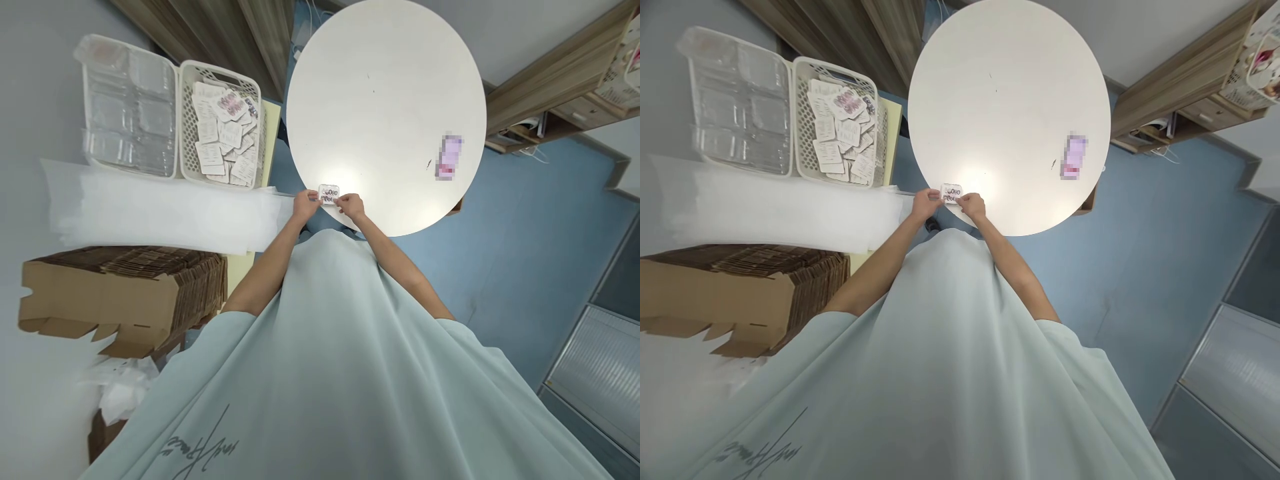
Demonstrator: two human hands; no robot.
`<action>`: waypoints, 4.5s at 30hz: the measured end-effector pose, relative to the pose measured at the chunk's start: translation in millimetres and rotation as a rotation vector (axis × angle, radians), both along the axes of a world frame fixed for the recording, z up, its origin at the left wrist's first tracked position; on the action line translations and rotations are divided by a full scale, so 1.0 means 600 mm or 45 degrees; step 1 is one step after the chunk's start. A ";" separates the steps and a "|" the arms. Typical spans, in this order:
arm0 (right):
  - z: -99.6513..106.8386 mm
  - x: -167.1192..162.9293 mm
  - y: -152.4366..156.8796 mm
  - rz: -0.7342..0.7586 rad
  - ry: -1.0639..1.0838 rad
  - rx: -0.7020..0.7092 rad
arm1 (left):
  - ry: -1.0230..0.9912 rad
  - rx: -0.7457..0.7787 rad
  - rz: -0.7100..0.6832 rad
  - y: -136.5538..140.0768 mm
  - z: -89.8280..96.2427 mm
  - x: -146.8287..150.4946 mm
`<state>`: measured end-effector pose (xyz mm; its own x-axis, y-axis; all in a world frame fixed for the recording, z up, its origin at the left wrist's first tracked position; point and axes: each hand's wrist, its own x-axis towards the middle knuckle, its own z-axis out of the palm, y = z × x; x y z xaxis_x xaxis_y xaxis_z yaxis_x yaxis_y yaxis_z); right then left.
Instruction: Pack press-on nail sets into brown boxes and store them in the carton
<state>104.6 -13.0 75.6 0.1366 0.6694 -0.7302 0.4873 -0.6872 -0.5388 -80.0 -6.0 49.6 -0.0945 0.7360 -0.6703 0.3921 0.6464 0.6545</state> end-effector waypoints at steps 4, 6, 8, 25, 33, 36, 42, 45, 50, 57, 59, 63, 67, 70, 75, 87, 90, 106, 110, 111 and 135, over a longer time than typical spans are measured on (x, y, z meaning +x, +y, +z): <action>-0.025 -0.008 -0.004 0.038 -0.071 -0.083 | 0.066 -0.031 -0.081 0.004 -0.008 0.008; -0.031 -0.010 -0.006 0.011 -0.056 -0.107 | 0.066 -0.043 -0.092 0.004 -0.008 0.010; -0.033 -0.009 -0.009 -0.003 -0.042 -0.108 | 0.043 -0.040 -0.080 0.002 -0.005 0.010; 0.074 -0.059 -0.004 0.358 0.104 0.255 | 0.049 0.234 0.352 -0.139 0.099 -0.196; 0.114 -0.214 0.029 0.753 0.130 0.339 | 0.373 0.330 0.512 -0.187 0.055 -0.361; 0.117 -0.272 0.032 0.874 0.122 0.335 | 0.341 0.336 0.464 -0.183 0.035 -0.379; 0.127 -0.341 0.022 0.990 0.067 0.339 | 0.391 0.296 0.371 -0.176 0.012 -0.371; 0.132 -0.351 0.015 1.011 0.030 0.333 | 0.449 0.249 0.264 -0.176 0.012 -0.368; 0.138 -0.359 0.011 1.020 -0.011 0.300 | 0.449 0.267 0.306 -0.182 0.033 -0.368; 0.149 -0.399 0.005 0.976 0.164 0.271 | 0.385 0.394 0.395 -0.201 0.131 -0.359; 0.155 -0.411 0.000 0.913 0.218 0.263 | 0.341 0.445 0.402 -0.203 0.161 -0.349; 0.171 -0.410 -0.006 0.801 0.177 0.296 | 0.225 0.575 0.328 -0.201 0.210 -0.323; 0.196 -0.367 -0.005 0.642 0.238 0.373 | -0.016 0.698 0.149 -0.189 0.247 -0.303; 0.222 -0.308 -0.001 0.454 0.420 0.386 | -0.085 0.742 0.163 -0.170 0.255 -0.297; 0.269 -0.182 0.006 0.139 0.518 0.473 | 0.051 0.722 0.352 -0.116 0.215 -0.287; 0.246 0.131 -0.017 -0.223 0.415 0.525 | -0.125 0.604 0.147 0.060 0.140 -0.107; 0.211 0.202 -0.026 -0.264 0.378 0.524 | -0.122 0.601 0.086 0.082 0.140 -0.036; 0.015 0.400 -0.067 -0.312 0.347 0.198 | 0.481 0.336 -0.385 0.132 0.076 0.136; -0.013 0.395 -0.070 -0.359 0.311 0.129 | 0.510 0.266 -0.480 0.142 0.042 0.136; -0.019 0.392 -0.071 -0.384 0.294 0.119 | 0.504 0.269 -0.493 0.141 0.033 0.131; -0.044 0.217 -0.102 -0.577 0.314 -0.115 | 0.421 0.369 -1.098 0.017 -0.012 0.018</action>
<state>234.8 -74.2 48.9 0.2146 0.5157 -0.8294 -0.0032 -0.8488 -0.5286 -69.4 4.2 42.4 0.4043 0.7733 -0.4884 0.8492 -0.1192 0.5144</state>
